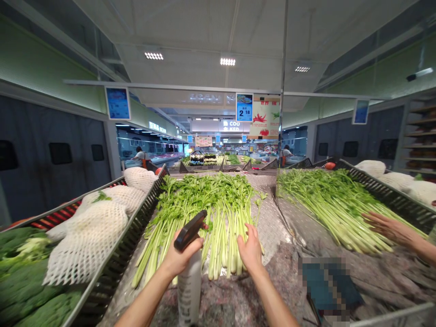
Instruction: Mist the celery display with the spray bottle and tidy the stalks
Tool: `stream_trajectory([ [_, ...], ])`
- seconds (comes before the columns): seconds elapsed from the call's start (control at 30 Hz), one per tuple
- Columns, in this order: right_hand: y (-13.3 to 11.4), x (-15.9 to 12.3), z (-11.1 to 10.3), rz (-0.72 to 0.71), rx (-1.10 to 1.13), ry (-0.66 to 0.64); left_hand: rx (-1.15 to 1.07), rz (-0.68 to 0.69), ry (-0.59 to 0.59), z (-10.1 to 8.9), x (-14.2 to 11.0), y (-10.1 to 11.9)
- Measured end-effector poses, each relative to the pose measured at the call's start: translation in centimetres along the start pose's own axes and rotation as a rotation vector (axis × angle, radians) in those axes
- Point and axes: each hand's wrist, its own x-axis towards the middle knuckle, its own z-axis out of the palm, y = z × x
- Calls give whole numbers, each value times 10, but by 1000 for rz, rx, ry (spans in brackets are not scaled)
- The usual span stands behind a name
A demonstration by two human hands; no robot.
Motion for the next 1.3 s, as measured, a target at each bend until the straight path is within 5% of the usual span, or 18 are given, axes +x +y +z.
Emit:
stream_trajectory([
  [1.3,-11,-25,44,-21,49,-131,118,-106,569,-101,-26,-37],
])
